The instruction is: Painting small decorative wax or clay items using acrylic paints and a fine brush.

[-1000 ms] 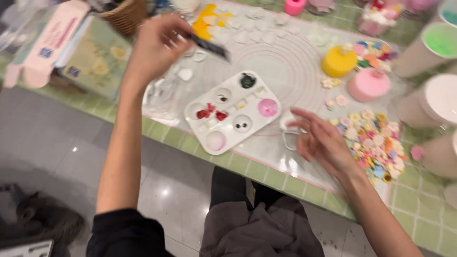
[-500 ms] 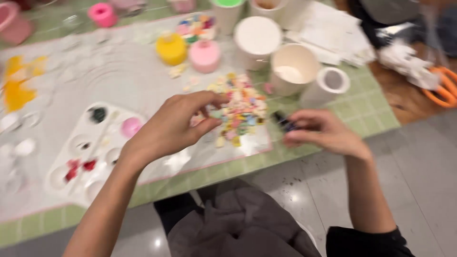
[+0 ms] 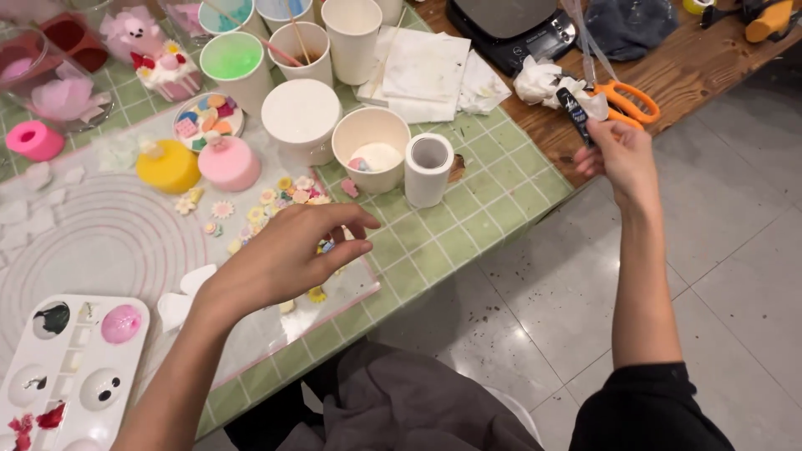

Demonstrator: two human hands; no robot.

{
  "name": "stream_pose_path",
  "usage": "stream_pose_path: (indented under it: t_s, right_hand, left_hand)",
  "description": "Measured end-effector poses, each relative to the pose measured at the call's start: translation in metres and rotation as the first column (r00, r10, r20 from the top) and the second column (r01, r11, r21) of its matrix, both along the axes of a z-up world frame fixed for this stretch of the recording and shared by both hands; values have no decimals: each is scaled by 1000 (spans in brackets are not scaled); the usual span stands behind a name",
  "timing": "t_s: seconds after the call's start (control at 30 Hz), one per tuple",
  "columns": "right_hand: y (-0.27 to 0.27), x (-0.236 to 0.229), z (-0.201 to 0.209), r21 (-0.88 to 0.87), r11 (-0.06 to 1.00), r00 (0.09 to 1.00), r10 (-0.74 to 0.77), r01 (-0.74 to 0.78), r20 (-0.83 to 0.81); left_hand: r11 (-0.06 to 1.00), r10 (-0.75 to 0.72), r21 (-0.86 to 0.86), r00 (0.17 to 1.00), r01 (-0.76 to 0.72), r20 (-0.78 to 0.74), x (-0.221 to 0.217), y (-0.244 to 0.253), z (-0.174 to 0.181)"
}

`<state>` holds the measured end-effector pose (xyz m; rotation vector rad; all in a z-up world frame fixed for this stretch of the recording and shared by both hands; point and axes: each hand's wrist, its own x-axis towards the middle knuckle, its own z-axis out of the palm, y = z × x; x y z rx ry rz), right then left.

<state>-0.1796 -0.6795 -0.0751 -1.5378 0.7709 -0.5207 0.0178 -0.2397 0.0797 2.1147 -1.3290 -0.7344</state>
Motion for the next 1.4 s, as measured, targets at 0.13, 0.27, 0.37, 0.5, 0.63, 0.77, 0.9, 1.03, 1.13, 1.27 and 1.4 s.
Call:
stream_pose_path:
  t_s: [0.13,0.27,0.37,0.5,0.63,0.77,0.9,1.03,1.13,1.27,1.4]
  right_hand:
    - [-43,35,-5,-139,980,989,-137,143,53]
    - [-127,97,-21,-357,912,958,-110,203,264]
    - [-176,144,-20,-460,847,898,-44,265,437]
    - [-106,154,56,-526,833,932,37,171,361]
    - [-100,158,22,-462,886,994,4,48,111]
    - [-8,153,25,-610,792,926,221,13,307]
    - [149,120,66,-501,865,819,259,40,512]
    - [266,116,83,-709,678,775,550,-197,311]
    - [340,132,79,-733,557,657,726,-390,202]
    - [421,164,74,-650,446,512,853,-616,100]
    - [479,189,63,-572,371,425,904,-732,43]
  left_hand:
    - [999,-40,-8,999,40,12,-2,-10,-3]
    - [998,-18,53,1000,19,-24,-3,-12,-4]
    - [999,-22,45,999,24,-41,-4,-8,-4]
    - [999,-10,52,999,13,-51,-5,4,-2]
    - [999,9,31,999,-8,-34,0,14,-5]
    - [984,55,-168,998,-56,-7,10,21,-14]
    - [948,128,-289,991,-131,-30,18,31,-27]
    - [901,153,-403,987,-159,-47,26,62,-31]
    - [885,277,-374,959,-278,-59,28,109,-29]
    - [801,438,-436,898,-409,-37,50,191,-48]
    - [710,638,-467,762,-527,112,99,308,-79]
